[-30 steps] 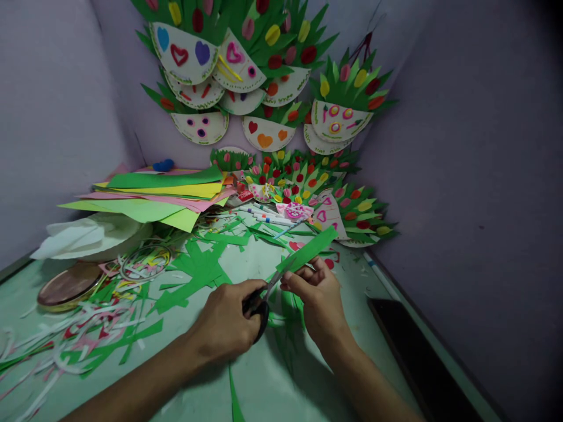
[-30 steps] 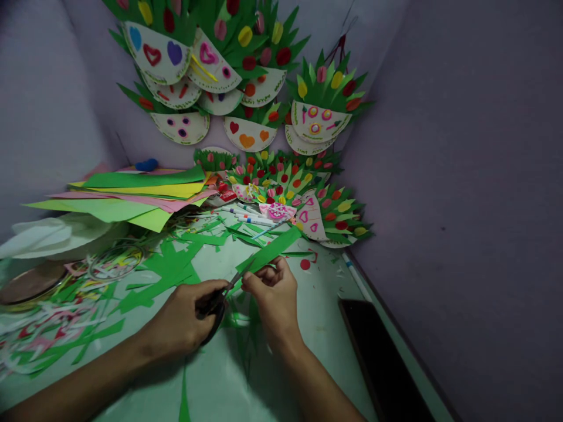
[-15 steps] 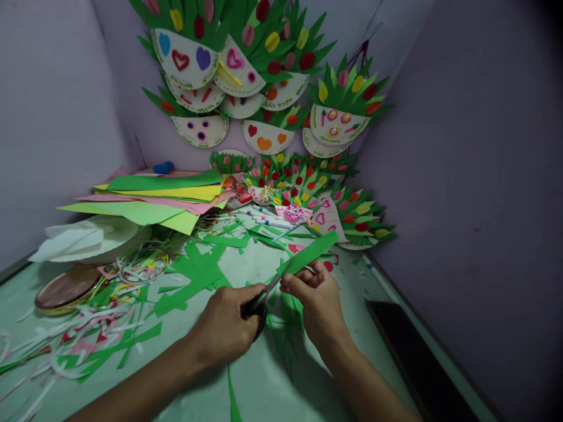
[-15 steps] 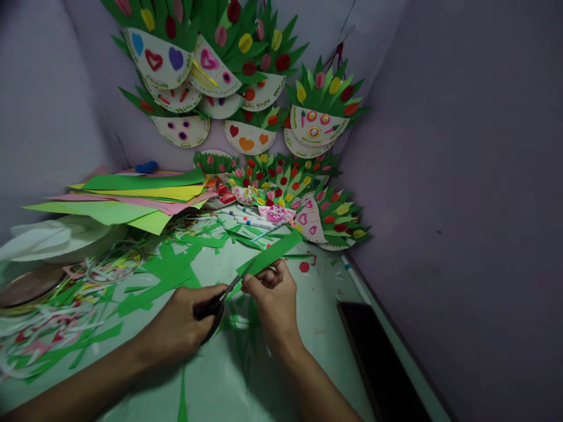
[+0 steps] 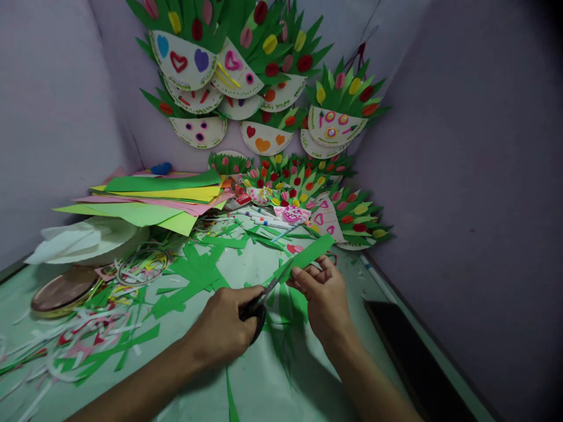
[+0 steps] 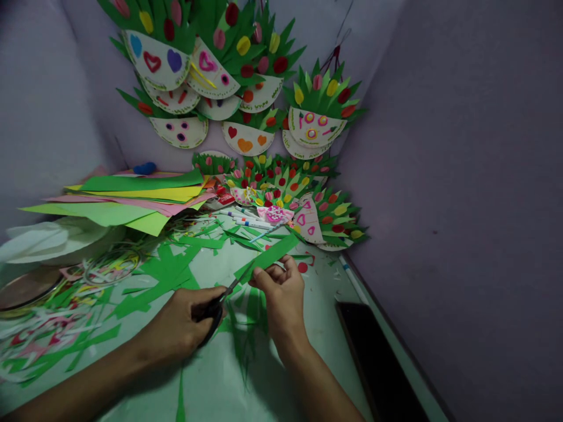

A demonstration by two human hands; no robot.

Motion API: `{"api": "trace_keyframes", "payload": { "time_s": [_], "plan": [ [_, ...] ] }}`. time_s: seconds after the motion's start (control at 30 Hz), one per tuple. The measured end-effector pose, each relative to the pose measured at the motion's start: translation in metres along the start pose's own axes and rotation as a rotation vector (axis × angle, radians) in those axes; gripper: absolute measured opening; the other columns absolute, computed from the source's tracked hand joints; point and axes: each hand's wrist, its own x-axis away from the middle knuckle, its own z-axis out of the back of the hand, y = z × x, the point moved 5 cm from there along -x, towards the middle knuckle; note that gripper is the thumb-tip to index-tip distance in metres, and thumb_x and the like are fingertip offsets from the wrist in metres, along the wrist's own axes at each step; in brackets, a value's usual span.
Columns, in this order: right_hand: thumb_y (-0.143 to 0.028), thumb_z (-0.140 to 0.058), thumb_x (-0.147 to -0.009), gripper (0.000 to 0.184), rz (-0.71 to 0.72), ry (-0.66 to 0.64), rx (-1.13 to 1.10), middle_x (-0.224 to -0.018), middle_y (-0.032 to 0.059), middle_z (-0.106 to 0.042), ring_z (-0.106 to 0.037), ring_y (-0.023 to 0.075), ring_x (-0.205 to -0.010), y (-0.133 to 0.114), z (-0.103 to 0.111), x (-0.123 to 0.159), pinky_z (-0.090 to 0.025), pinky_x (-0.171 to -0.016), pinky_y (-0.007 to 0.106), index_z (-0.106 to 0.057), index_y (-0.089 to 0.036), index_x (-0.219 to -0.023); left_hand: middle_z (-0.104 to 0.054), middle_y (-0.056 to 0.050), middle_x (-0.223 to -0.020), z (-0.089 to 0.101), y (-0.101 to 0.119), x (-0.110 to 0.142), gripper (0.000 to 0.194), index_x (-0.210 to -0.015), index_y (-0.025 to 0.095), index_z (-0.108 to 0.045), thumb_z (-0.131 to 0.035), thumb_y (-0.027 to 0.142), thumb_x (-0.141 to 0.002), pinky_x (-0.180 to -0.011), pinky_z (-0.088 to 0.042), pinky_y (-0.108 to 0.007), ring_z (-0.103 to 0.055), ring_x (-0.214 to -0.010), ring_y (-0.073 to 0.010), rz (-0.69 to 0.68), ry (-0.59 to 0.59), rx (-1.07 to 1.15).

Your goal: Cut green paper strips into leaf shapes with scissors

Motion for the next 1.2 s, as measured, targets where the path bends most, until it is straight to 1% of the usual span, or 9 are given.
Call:
{"api": "trace_keyframes", "payload": {
  "time_s": [0.17, 0.3, 0.4, 0.57, 0.77, 0.9, 1.07, 1.2],
  "plan": [
    [-0.019, -0.072, -0.059, 0.036, -0.007, 0.005, 0.001, -0.056, -0.008, -0.058, -0.053, 0.0083, -0.052, 0.0015, -0.0011, 0.0003, -0.049, -0.055, 0.023, -0.052, -0.019, -0.088, -0.054, 0.002, -0.063, 0.0012, 0.0, -0.0001, 0.014, -0.072, 0.013, -0.061, -0.048, 0.017, -0.072, -0.051, -0.032, -0.018, -0.044, -0.056, -0.0092, 0.004, 0.001, 0.005],
    [-0.019, -0.072, -0.059, 0.034, 0.003, 0.009, 0.015, -0.052, -0.0094, -0.055, -0.051, 0.0082, -0.049, 0.0004, -0.0012, -0.0002, -0.049, -0.054, 0.023, -0.052, -0.019, -0.087, -0.055, 0.001, -0.065, 0.0026, 0.0016, 0.0004, 0.014, -0.072, 0.013, -0.06, -0.047, 0.016, -0.073, -0.053, -0.032, -0.018, -0.044, -0.059, -0.0098, -0.007, -0.03, 0.004],
    [-0.019, -0.071, -0.059, 0.034, 0.014, 0.014, 0.026, -0.053, -0.0088, -0.056, -0.052, 0.0085, -0.05, -0.0005, -0.001, 0.0001, -0.05, -0.054, 0.024, -0.052, -0.019, -0.087, -0.054, 0.001, -0.067, 0.0015, 0.0003, 0.0007, 0.014, -0.074, 0.013, -0.059, -0.045, 0.015, -0.074, -0.053, -0.031, -0.019, -0.042, -0.059, -0.0095, -0.015, -0.062, 0.025],
    [-0.02, -0.071, -0.059, 0.035, 0.011, 0.003, 0.01, -0.056, -0.008, -0.058, -0.054, 0.0089, -0.052, 0.0009, -0.0023, 0.0014, -0.05, -0.055, 0.024, -0.052, -0.02, -0.088, -0.048, 0.003, -0.066, -0.0022, -0.0028, -0.0002, 0.016, -0.081, 0.013, -0.059, -0.044, 0.015, -0.076, -0.052, -0.03, -0.019, -0.038, -0.058, -0.0089, -0.011, -0.085, 0.043],
    [-0.02, -0.072, -0.058, 0.036, 0.013, 0.014, 0.008, -0.057, -0.007, -0.059, -0.054, 0.0093, -0.052, 0.0011, -0.002, 0.0011, -0.049, -0.054, 0.024, -0.053, -0.019, -0.089, -0.054, 0.001, -0.065, 0.0014, 0.0026, 0.0005, 0.014, -0.074, 0.013, -0.059, -0.046, 0.017, -0.074, -0.051, -0.031, -0.019, -0.042, -0.058, -0.01, 0.003, -0.054, 0.03],
    [-0.02, -0.072, -0.057, 0.037, -0.003, 0.006, 0.015, -0.059, -0.0064, -0.062, -0.055, 0.0092, -0.052, 0.001, -0.002, 0.0006, -0.048, -0.054, 0.023, -0.052, -0.019, -0.089, -0.055, 0.001, -0.065, 0.0024, 0.0064, 0.0012, 0.014, -0.071, 0.013, -0.06, -0.046, 0.016, -0.072, -0.051, -0.032, -0.019, -0.044, -0.058, -0.0101, 0.004, -0.066, 0.051],
    [-0.02, -0.072, -0.057, 0.038, -0.014, -0.012, 0.024, -0.058, -0.0063, -0.063, -0.056, 0.0103, -0.051, 0.0016, -0.0035, 0.0011, -0.049, -0.054, 0.025, -0.052, -0.019, -0.089, -0.057, 0.0, -0.068, 0.0026, 0.0054, 0.0003, 0.015, -0.074, 0.013, -0.06, -0.046, 0.017, -0.073, -0.052, -0.034, -0.019, -0.047, -0.06, -0.011, 0.011, -0.065, 0.051],
    [-0.02, -0.072, -0.058, 0.037, -0.004, -0.007, 0.029, -0.058, -0.0066, -0.062, -0.055, 0.0103, -0.051, 0.0015, -0.0035, 0.0012, -0.049, -0.054, 0.025, -0.052, -0.019, -0.088, -0.056, 0.0, -0.066, 0.0029, 0.0052, 0.0, 0.016, -0.075, 0.012, -0.061, -0.046, 0.018, -0.073, -0.054, -0.035, -0.019, -0.047, -0.061, -0.0114, 0.007, -0.061, 0.047]
  ]
}}
